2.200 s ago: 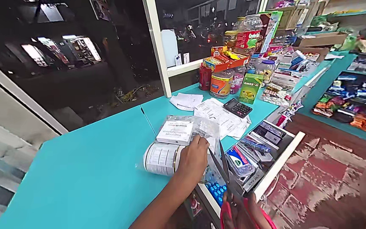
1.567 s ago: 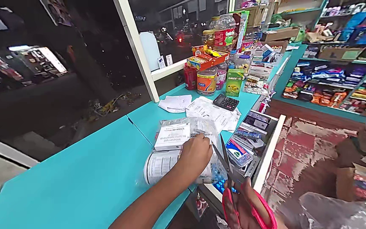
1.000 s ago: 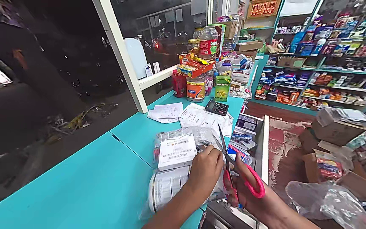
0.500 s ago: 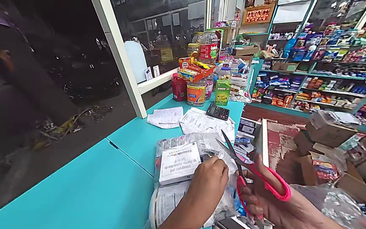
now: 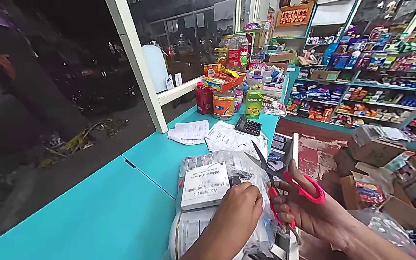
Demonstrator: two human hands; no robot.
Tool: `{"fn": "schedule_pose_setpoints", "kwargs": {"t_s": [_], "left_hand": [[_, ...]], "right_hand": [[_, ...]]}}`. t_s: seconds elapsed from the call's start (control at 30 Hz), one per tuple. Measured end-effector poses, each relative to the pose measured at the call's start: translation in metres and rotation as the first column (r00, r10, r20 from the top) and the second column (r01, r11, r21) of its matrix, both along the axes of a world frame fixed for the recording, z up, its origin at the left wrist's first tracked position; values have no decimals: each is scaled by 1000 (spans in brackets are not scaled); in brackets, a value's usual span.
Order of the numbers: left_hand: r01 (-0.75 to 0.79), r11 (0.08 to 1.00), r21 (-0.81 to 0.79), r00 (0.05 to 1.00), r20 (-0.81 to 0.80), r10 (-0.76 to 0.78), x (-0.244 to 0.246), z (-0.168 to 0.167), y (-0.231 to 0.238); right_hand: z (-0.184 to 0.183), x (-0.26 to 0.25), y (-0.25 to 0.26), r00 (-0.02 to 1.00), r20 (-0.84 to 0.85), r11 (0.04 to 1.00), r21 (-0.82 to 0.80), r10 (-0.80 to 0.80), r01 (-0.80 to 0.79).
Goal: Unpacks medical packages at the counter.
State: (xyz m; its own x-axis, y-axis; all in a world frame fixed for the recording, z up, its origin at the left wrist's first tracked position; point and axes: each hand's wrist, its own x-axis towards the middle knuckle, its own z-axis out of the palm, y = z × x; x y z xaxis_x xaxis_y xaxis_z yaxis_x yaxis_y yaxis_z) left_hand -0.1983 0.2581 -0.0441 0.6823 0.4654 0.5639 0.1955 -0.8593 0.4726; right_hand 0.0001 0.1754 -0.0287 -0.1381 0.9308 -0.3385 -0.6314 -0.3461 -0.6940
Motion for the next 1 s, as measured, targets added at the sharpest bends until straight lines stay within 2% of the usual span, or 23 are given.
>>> {"fn": "schedule_pose_setpoints", "kwargs": {"t_s": [0.23, 0.53, 0.6, 0.63, 0.67, 0.7, 0.73, 0.83, 0.9, 0.93, 1.0], "left_hand": [[39, 998, -42, 998, -49, -41, -4, 2, -1], [52, 995, -88, 992, -106, -62, -7, 1, -7], [95, 988, -118, 987, -122, -110, -10, 1, -10], [148, 979, -141, 977, -133, -167, -12, 0, -14], [202, 967, -158, 964, -140, -224, -15, -3, -21], [238, 958, -161, 955, -142, -261, -18, -6, -28], [247, 958, -143, 955, -133, -266, -20, -6, -30], [122, 986, -115, 988, -75, -131, -24, -12, -37], [-9, 996, -84, 1000, -11, 8, -23, -21, -37], [-70, 995, -70, 997, 13, 71, -23, -25, -37], [-192, 980, -52, 980, 33, 194, -27, -30, -42]], "right_hand": [[-1, 9, 23, 995, 97, 1000, -10, 29, -28], [-2, 21, 52, 999, 51, 999, -50, 14, -11], [5, 28, 63, 988, 120, 993, 79, -93, 84], [13, 37, 71, 953, 162, 951, 219, -255, 218], [27, 51, 80, 903, 134, 880, 319, -409, 351], [46, 64, 87, 856, 87, 823, 339, -509, 455], [63, 79, 96, 848, 53, 808, 339, -528, 482], [75, 99, 88, 898, 255, 876, 423, -359, 231], [71, 106, 70, 809, 472, 866, 493, -351, 87], [65, 111, 61, 708, 585, 861, 505, -396, 64], [42, 126, 42, 419, 800, 887, 461, -429, 27]]}}
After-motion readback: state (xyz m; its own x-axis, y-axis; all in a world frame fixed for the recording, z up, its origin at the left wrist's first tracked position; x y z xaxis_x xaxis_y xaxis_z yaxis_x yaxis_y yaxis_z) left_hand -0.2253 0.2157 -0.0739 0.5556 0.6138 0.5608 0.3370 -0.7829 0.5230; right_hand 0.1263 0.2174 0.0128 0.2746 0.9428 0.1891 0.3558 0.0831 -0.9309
